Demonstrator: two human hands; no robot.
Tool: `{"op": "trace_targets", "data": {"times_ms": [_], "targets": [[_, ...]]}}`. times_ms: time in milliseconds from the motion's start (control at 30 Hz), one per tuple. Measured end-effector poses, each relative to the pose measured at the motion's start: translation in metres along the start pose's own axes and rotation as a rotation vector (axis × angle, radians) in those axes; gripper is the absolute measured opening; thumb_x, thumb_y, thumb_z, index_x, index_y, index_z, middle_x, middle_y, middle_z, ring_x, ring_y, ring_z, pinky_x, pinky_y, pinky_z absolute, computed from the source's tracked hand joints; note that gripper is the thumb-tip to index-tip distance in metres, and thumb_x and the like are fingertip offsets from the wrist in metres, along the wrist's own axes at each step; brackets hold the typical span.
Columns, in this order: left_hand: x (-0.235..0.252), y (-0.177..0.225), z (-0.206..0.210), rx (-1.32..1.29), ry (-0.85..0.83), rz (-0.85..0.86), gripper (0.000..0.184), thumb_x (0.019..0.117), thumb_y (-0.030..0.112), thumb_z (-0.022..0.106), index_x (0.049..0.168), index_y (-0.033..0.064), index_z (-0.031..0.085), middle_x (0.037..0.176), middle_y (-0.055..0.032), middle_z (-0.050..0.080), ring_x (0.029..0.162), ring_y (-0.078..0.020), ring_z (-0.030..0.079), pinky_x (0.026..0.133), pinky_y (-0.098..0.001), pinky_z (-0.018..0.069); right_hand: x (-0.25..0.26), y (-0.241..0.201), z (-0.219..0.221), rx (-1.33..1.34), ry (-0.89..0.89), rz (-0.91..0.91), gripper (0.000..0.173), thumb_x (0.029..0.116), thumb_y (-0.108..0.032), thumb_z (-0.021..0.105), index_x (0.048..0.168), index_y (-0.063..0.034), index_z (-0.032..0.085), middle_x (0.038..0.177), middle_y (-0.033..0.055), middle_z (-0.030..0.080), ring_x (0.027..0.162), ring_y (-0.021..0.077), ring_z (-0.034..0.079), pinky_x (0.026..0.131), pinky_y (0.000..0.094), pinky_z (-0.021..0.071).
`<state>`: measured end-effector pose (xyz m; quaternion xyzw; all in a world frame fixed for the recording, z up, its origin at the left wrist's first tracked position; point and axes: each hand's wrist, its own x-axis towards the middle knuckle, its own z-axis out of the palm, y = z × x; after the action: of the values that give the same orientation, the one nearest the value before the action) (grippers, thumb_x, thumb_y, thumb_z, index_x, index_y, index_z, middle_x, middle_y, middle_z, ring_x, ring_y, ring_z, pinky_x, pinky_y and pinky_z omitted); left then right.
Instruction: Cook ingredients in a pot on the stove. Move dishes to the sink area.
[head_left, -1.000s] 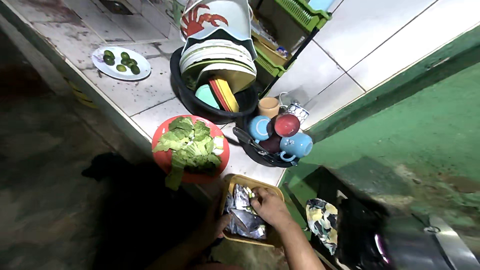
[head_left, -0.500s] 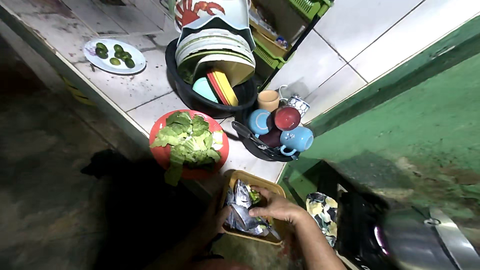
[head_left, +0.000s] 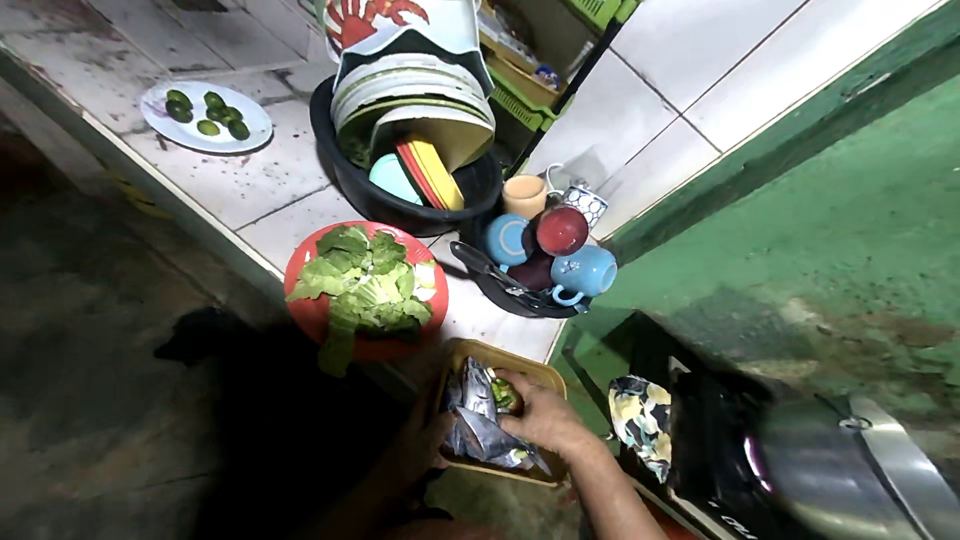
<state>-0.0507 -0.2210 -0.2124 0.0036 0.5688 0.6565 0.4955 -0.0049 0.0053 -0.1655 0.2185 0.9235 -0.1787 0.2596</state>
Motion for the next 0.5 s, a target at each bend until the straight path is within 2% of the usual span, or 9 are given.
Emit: {"op": "trace_targets", "data": {"times_ms": [100,233,333,500], "targets": [[-0.001,0.001,0.002,0.005,0.022,-0.014,0.062,0.108,0.025,0.048,0.163,0.0222,0.02,0.144,-0.0194,0.05,0.11,-0.0283,0.066,0.08,-0.0425,0.0606,-0.002,-0.009,0.0,0.015,0.01,0.075,0.076,0.0815,-0.038,0.082,0.15,-0.0236,0.052,0.14,0.0133,0.06,0.133,0.0335,0.054,0.11,0.0563,0.0442],[-0.001,0.0,0.003,0.03,0.05,-0.013,0.06,0.1079,0.023,0.046,0.162,0.0196,0.022,0.148,-0.018,0.047,0.117,-0.0268,0.064,0.085,-0.043,0.0604,-0.002,-0.017,0.003,-0.035,0.04,0.141,0.069,0.0794,-0.04,0.08,0.141,-0.0166,0.06,0.138,0.0136,0.061,0.132,0.0336,0.054,0.109,0.0556,0.0445],[-0.001,0.001,0.005,0.025,0.079,-0.026,0.057,0.1088,0.023,0.045,0.162,0.0216,0.023,0.152,-0.0164,0.045,0.121,-0.0265,0.062,0.087,-0.0435,0.0604,-0.003,-0.019,0.004,0.02,0.035,0.158,0.066,0.0798,-0.037,0.082,0.138,-0.0135,0.062,0.139,0.0163,0.058,0.132,0.0347,0.053,0.109,0.0547,0.0446],[-0.003,-0.005,0.006,0.044,0.095,-0.018,0.058,0.1083,0.023,0.045,0.162,0.0175,0.024,0.152,-0.0174,0.045,0.125,-0.0261,0.06,0.091,-0.0455,0.0596,-0.005,-0.024,0.006,0.041,0.018,0.22,0.069,0.0816,-0.032,0.082,0.144,-0.0149,0.056,0.141,0.0156,0.058,0.129,0.0366,0.056,0.104,0.0587,0.0482]]}}
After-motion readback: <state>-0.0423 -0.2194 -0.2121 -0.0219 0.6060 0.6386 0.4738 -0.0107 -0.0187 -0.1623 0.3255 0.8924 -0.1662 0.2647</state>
